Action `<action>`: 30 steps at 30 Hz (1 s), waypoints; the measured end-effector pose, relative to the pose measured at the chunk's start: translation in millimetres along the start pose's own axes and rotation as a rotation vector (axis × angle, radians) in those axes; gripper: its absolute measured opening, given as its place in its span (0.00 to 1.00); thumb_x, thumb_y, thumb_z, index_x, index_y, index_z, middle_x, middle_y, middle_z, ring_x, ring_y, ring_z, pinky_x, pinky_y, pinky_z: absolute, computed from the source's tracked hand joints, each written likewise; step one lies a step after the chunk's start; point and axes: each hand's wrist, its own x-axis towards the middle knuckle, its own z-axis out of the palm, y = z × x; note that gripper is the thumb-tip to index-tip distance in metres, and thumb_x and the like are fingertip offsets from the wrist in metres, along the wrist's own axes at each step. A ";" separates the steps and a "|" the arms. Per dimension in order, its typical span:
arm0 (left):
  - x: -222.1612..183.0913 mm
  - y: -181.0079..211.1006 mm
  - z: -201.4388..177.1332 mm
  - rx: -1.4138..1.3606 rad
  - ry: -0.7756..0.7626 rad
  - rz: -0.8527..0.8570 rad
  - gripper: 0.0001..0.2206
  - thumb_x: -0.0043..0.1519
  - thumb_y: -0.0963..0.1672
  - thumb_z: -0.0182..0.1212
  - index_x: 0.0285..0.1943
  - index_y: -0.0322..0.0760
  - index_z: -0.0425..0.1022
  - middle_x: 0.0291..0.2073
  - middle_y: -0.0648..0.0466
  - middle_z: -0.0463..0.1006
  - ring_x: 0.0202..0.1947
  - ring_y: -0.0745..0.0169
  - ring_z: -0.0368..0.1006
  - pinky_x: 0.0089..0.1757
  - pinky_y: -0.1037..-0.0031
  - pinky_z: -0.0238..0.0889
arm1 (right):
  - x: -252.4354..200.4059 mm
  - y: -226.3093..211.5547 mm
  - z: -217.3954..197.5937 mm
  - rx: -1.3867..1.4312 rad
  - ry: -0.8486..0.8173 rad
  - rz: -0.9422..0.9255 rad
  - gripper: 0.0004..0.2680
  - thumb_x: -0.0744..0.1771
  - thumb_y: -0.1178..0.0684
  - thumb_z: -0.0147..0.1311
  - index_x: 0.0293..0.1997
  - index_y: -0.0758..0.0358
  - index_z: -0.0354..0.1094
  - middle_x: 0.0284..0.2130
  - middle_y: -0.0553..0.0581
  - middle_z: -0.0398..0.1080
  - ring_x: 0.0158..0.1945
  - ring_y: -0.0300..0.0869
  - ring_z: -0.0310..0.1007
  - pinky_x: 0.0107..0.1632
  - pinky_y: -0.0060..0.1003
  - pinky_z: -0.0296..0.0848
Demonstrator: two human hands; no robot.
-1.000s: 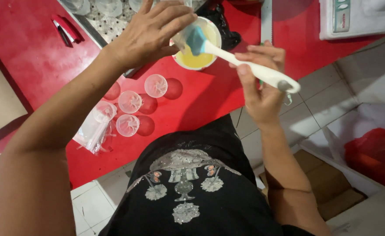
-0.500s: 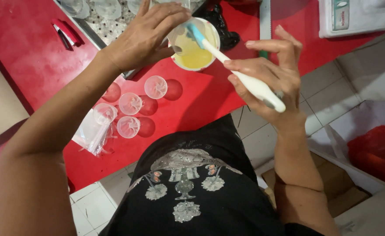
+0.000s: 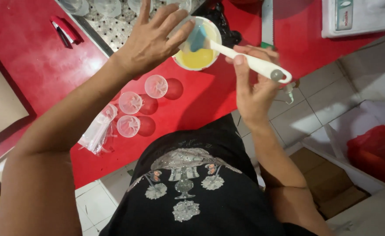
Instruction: Greasing the interior of small plastic cups using a silicone brush and oil in preparation for food filling.
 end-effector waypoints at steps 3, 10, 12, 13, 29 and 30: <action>-4.5 1.6 4.1 -0.017 -0.001 -0.029 0.29 0.67 0.43 0.83 0.68 0.34 0.64 0.59 0.41 0.73 0.58 0.44 0.73 0.56 0.44 0.58 | -1.9 3.0 -3.9 -0.123 0.019 -0.040 0.06 0.72 0.55 0.53 0.46 0.66 0.75 0.45 0.55 0.74 0.54 0.45 0.68 0.68 0.47 0.60; -2.3 7.5 2.6 -0.012 0.002 -0.057 0.25 0.71 0.42 0.77 0.69 0.35 0.62 0.58 0.43 0.75 0.58 0.46 0.72 0.57 0.44 0.55 | -3.0 6.2 -6.2 -0.308 0.026 -0.112 0.04 0.71 0.55 0.56 0.46 0.60 0.75 0.44 0.51 0.76 0.54 0.46 0.69 0.71 0.56 0.53; -4.3 7.7 -0.4 -0.003 -0.006 -0.079 0.30 0.64 0.43 0.82 0.68 0.36 0.63 0.58 0.45 0.74 0.57 0.47 0.73 0.57 0.47 0.56 | -4.1 5.8 -4.6 -0.251 0.019 -0.094 0.04 0.72 0.54 0.55 0.45 0.61 0.75 0.44 0.53 0.75 0.55 0.46 0.69 0.72 0.54 0.53; -3.8 7.4 -1.4 0.008 -0.009 -0.095 0.35 0.58 0.44 0.88 0.67 0.37 0.63 0.57 0.46 0.74 0.56 0.49 0.73 0.56 0.50 0.56 | -4.0 5.8 -4.6 -0.196 0.021 -0.078 0.05 0.72 0.54 0.54 0.45 0.62 0.74 0.45 0.56 0.74 0.56 0.46 0.68 0.73 0.51 0.53; -23.6 12.2 -8.7 -0.008 -0.082 -0.177 0.35 0.69 0.48 0.79 0.79 0.46 0.56 0.61 0.44 0.73 0.58 0.47 0.71 0.53 0.50 0.58 | -5.7 -2.1 -7.6 -0.365 -0.033 -0.165 0.03 0.70 0.56 0.61 0.46 0.61 0.76 0.45 0.52 0.71 0.52 0.49 0.74 0.72 0.60 0.51; -25.2 15.7 -4.8 -0.067 -0.131 -0.225 0.38 0.64 0.49 0.79 0.79 0.48 0.57 0.66 0.45 0.69 0.61 0.44 0.68 0.53 0.51 0.58 | -4.8 -2.8 -9.1 -0.316 -0.066 -0.168 0.03 0.71 0.57 0.57 0.46 0.62 0.75 0.44 0.53 0.74 0.53 0.49 0.72 0.72 0.57 0.52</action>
